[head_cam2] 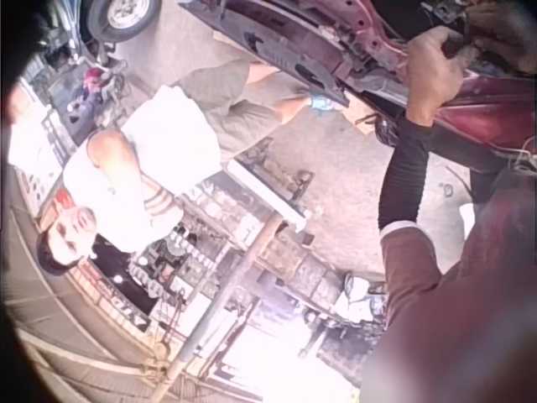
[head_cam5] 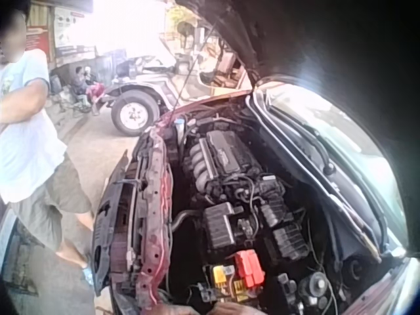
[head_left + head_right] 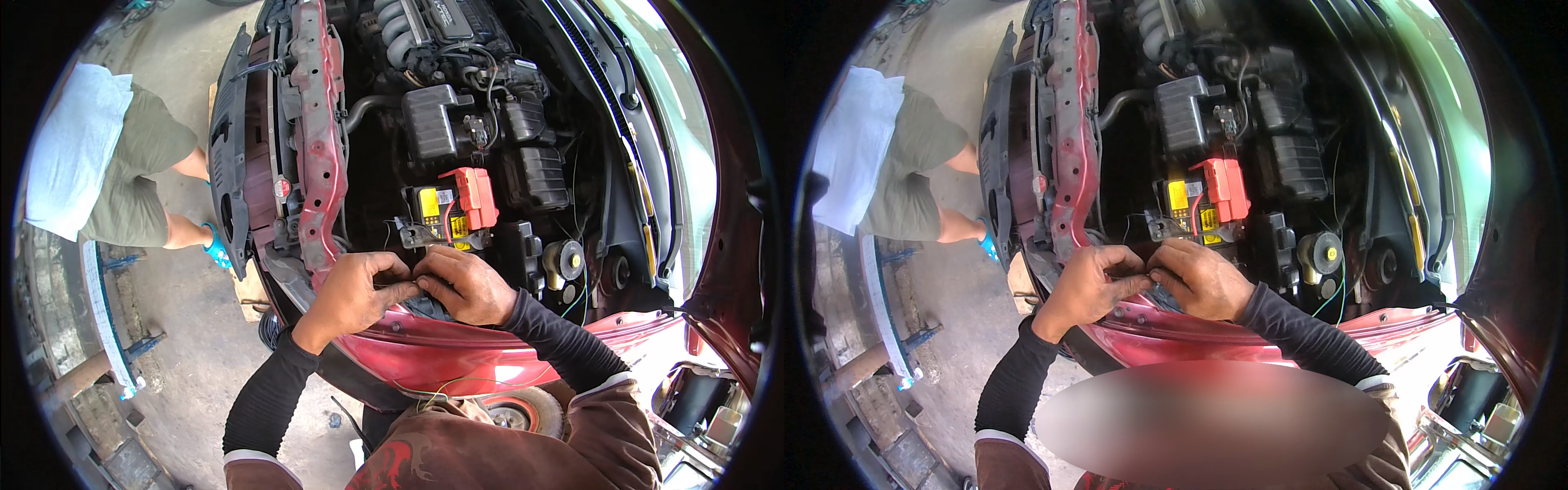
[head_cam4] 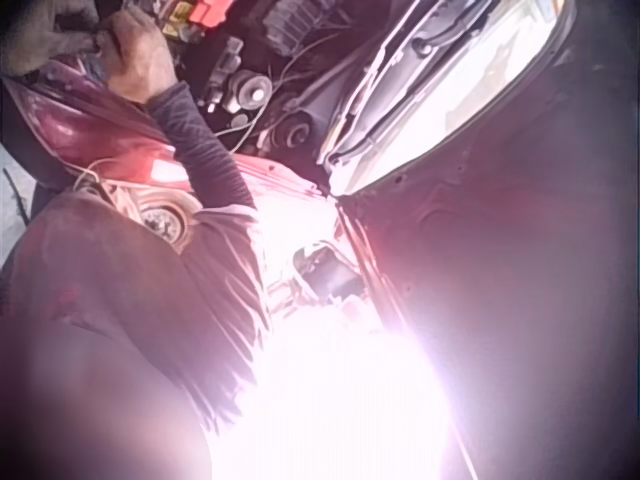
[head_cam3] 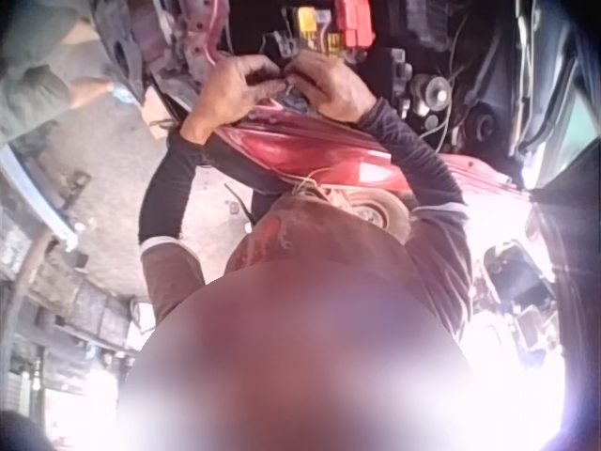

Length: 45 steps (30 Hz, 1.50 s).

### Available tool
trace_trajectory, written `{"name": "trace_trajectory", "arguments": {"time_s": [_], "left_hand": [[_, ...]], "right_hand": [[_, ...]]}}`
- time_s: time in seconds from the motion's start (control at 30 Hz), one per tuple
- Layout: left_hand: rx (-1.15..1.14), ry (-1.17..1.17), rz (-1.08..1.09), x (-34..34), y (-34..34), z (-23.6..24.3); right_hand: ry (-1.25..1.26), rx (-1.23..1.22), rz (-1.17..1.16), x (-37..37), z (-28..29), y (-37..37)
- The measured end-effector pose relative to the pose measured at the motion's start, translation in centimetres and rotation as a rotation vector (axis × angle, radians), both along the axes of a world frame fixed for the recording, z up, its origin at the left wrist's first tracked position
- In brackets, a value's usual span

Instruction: The person works on a red car's electrical system with the hood open, using pliers and a screwdriver to strip, cut, and connect wires near the battery and fuse box. They then move to the driver's side interior to route and connect wires under the dashboard.

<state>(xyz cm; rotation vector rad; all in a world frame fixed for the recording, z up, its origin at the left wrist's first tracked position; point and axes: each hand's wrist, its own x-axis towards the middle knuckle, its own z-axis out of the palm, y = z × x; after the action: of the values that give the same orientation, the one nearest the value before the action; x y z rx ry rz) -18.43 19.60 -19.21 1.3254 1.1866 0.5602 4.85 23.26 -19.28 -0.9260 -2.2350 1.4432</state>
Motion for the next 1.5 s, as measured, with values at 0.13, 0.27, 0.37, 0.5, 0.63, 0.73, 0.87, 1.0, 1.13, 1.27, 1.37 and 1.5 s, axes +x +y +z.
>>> {"name": "trace_trajectory", "arguments": {"time_s": [0.13,0.27,0.37,0.5,0.63,0.73,0.87,1.0,1.13,1.27,1.37,1.5], "left_hand": [[0.324,0.132,-0.075,0.7,-0.6,-0.4],[0.861,0.492,-0.214,1.7,-1.6,-1.2],[0.875,0.515,-0.089,1.9,-1.7,-1.5],[0.384,0.372,0.169,1.3,-1.8,-0.6],[-0.205,0.043,0.172,0.1,-1.6,0.0],[-0.341,-0.122,0.267,0.3,-1.9,-0.6],[-0.383,-0.29,0.356,0.8,-2.5,-1.9],[-0.393,-0.345,0.36,1.0,-2.7,-2.8],[-0.427,-0.45,0.4,1.6,-3.0,-3.2],[-0.144,-0.298,0.426,3.1,-3.9,-3.1],[0.488,0.077,0.374,3.6,-4.1,-3.0],[0.971,0.431,-0.014,2.5,-3.5,-2.9]], "right_hand": [[-0.064,0.004,-0.002,-0.1,-0.2,-0.2],[-0.123,-0.098,-0.064,-0.7,-0.3,-0.5],[-0.071,-0.103,-0.128,-1.0,-0.2,-0.6],[0.003,0.193,-0.173,-1.1,-0.5,-0.9],[0.0,0.354,-0.128,-1.2,-1.7,-1.5],[-0.015,0.473,-0.057,-1.1,-2.6,-1.8],[-0.059,0.532,-0.029,-0.6,-2.7,-2.3],[-0.098,0.565,-0.056,-0.1,-2.0,-2.8],[-0.065,0.455,-0.101,-0.2,-1.6,-2.9],[-0.009,0.197,-0.17,-0.5,-1.2,-2.2],[0.029,-0.026,-0.156,-0.5,-1.1,-0.6],[-0.188,-0.753,-0.11,-0.1,-1.1,1.9]]}}
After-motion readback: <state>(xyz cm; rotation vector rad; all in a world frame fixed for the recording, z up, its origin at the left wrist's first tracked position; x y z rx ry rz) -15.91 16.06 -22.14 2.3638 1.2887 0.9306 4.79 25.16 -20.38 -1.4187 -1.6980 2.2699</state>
